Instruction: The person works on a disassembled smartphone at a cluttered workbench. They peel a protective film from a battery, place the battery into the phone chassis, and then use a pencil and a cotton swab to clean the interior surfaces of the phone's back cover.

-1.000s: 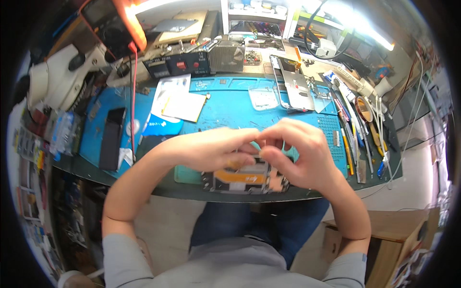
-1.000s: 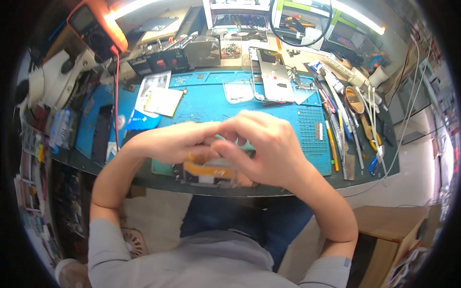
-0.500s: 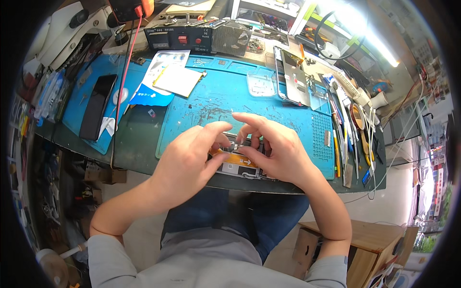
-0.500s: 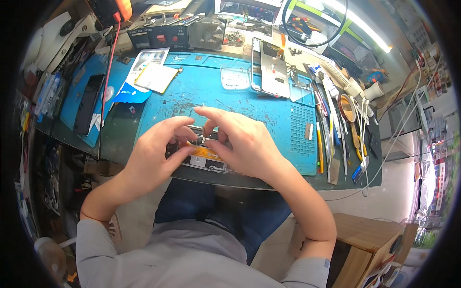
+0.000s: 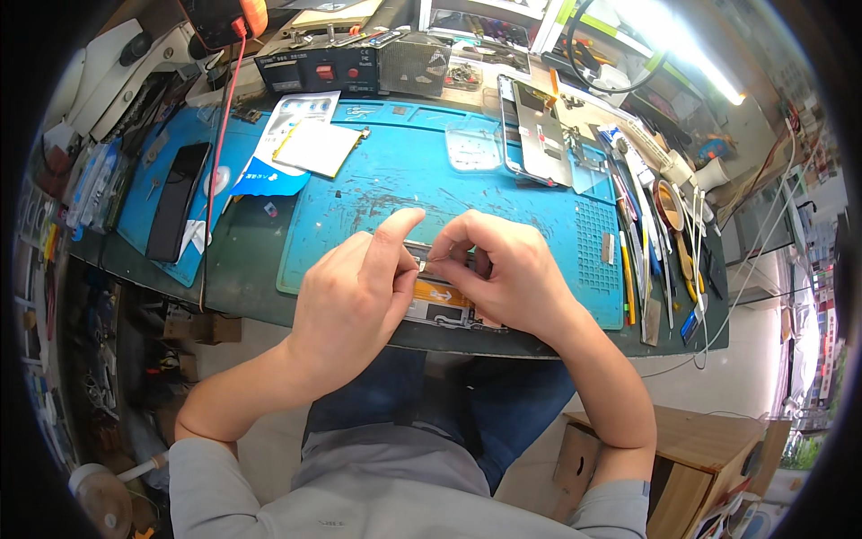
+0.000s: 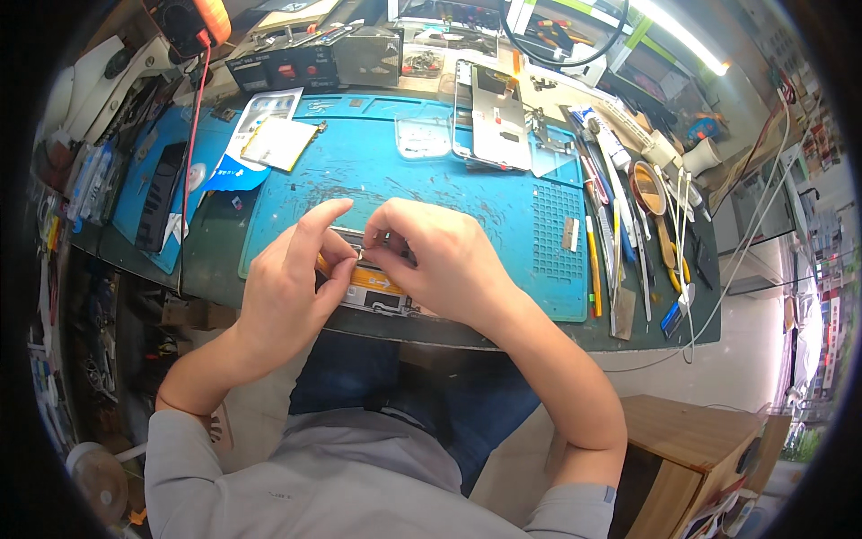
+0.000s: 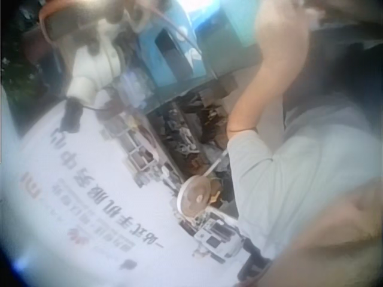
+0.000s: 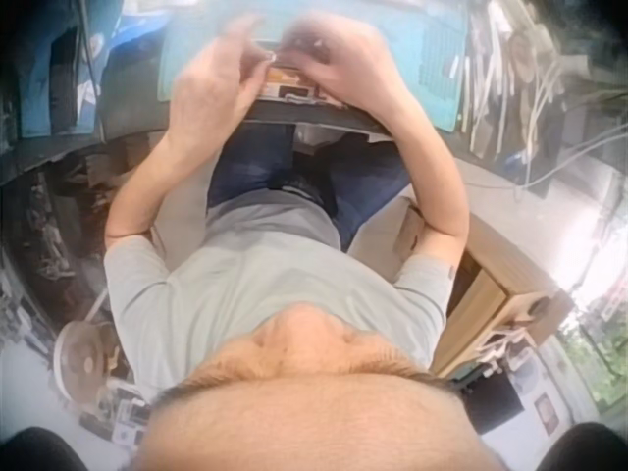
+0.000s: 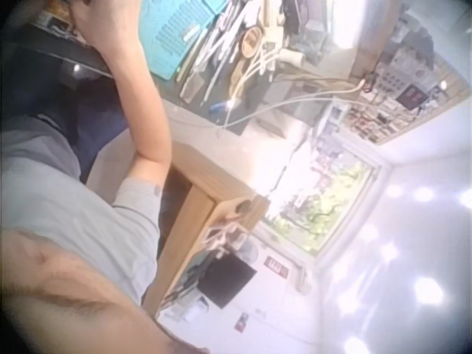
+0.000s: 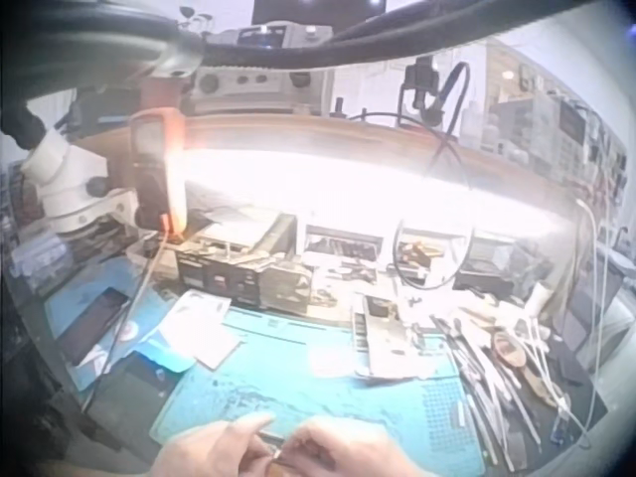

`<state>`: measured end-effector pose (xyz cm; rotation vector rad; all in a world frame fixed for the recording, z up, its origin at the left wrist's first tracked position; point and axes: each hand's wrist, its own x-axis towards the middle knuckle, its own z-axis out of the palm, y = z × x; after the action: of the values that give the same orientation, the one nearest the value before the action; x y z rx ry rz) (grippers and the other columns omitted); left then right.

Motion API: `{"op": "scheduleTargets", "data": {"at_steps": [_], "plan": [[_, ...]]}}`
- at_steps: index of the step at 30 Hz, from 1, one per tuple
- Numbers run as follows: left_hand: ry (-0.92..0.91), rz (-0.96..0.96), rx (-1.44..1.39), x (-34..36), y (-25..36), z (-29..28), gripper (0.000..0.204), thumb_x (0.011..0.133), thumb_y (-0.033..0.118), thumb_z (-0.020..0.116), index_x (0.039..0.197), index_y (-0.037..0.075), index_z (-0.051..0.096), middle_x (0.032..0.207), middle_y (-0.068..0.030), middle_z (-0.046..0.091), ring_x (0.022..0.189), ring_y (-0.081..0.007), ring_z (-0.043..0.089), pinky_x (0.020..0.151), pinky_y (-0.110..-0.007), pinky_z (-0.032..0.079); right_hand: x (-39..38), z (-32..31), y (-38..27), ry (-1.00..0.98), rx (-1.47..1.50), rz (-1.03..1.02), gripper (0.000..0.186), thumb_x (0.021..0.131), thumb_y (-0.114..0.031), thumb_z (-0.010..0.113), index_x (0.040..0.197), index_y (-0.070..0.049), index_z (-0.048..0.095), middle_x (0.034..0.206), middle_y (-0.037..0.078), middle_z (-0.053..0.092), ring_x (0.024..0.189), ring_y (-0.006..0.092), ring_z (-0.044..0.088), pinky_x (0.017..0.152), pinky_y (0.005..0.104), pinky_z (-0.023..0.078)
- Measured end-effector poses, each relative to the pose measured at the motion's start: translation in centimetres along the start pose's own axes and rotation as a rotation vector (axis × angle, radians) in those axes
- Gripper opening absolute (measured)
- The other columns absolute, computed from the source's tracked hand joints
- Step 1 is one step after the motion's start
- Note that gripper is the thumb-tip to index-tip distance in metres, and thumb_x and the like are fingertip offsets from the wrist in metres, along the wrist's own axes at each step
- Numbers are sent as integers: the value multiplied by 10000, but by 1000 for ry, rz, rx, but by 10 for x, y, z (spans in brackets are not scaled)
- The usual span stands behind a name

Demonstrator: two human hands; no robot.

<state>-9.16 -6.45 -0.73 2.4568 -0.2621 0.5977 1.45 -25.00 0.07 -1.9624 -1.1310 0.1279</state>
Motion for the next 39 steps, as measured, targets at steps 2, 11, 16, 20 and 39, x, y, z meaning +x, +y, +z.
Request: {"op": "scheduleTargets", "data": {"at_steps": [2, 11, 16, 20, 39], "plan": [[0, 13, 18, 1, 1, 0, 607, 834, -78, 734, 1394, 34, 527, 845, -81, 667, 717, -240, 657, 653, -371, 541, -1, -1, 0, -2, -4, -4, 164, 867, -86, 773, 977, -69, 652, 845, 69, 700, 743, 200, 722, 666, 328, 571], [31, 71, 126, 1, -1, 6, 647, 820, -79, 735, 1415, 33, 506, 837, -79, 646, 713, -242, 643, 646, -369, 535, 1, 0, -2, 5, 65, -2, 172, 843, -45, 756, 997, -81, 688, 875, 55, 703, 805, 232, 716, 711, 352, 573], [-24, -8, -2, 3, -3, 4, 636, 822, -82, 724, 1405, 39, 502, 840, -71, 646, 718, -215, 647, 653, -346, 543, -3, -4, 12, -11, -254, -346, 239, 729, -29, 766, 952, -114, 745, 951, 15, 686, 907, 217, 679, 765, 340, 583], [-41, -36, -18, 4, -3, 4, 618, 828, -84, 716, 1395, 40, 501, 843, -68, 644, 720, -204, 645, 658, -338, 545, -6, -3, 14, -6, -367, -401, 231, 708, -68, 754, 933, -116, 742, 958, 0, 662, 924, 197, 663, 774, 327, 589], [-75, -115, -97, 5, 0, -7, 666, 853, -11, 783, 1465, 70, 532, 925, -84, 723, 795, -237, 698, 700, -363, 569, -8, -3, 13, 9, -413, -436, 163, 749, -108, 721, 911, -101, 704, 970, 5, 650, 940, 186, 665, 791, 320, 577]]}}
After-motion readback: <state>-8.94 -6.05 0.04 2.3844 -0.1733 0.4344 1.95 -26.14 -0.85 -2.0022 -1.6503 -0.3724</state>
